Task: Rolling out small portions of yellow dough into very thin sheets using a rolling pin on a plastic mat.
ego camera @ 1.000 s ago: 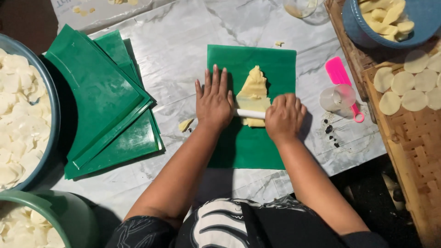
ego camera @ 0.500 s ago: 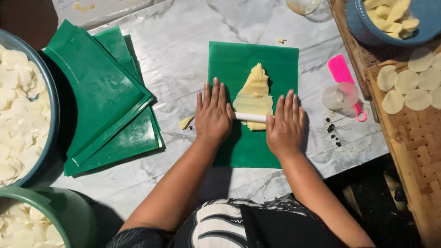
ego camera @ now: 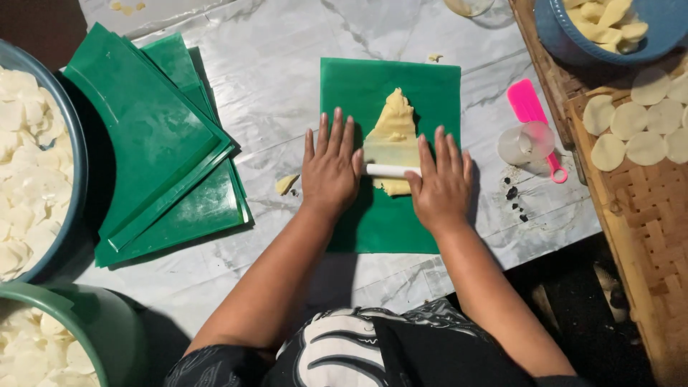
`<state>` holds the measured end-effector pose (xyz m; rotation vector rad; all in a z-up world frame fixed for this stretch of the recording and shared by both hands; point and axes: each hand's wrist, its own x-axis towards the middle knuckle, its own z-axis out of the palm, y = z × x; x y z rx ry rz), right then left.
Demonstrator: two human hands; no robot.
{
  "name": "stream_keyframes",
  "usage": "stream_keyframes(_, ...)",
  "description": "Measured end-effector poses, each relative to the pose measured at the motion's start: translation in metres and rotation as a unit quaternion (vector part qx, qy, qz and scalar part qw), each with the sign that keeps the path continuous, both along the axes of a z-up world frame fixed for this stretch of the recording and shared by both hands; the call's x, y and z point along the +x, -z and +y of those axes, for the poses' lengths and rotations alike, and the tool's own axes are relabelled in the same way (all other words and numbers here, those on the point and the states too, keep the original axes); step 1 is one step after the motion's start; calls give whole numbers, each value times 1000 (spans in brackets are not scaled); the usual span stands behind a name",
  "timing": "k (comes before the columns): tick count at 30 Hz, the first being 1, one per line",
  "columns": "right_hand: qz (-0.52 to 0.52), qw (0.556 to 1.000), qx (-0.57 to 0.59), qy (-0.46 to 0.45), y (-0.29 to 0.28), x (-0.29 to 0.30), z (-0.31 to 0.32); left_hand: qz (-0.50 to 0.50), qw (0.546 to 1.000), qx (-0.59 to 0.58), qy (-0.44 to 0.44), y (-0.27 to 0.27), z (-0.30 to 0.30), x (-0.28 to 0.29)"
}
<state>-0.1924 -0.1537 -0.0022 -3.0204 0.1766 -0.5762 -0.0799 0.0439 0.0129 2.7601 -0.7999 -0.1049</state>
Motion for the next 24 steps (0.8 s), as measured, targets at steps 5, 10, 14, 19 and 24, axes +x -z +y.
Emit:
stream_keyframes(5, -53, 979, 184, -65, 0, -34, -19, -151, 984, -77, 58, 53, 43, -36)
stream_keyframes(10, -255, 914, 310, 63, -24, -44, -6, -217, 962, -162, -34, 25, 69, -34)
stream_keyframes(14, -48, 977, 199, -60, 4, -33, 2, -228, 950, -197, -77, 15, 70, -22)
stream_keyframes(19, -26, 976, 201, -84, 17, 8, -22, -231, 952, -189, -69, 15, 74, -15)
stream_keyframes(24, -64, 977, 204, 12, 8, 11, -41, -213, 965, -152, -9, 14, 80, -6)
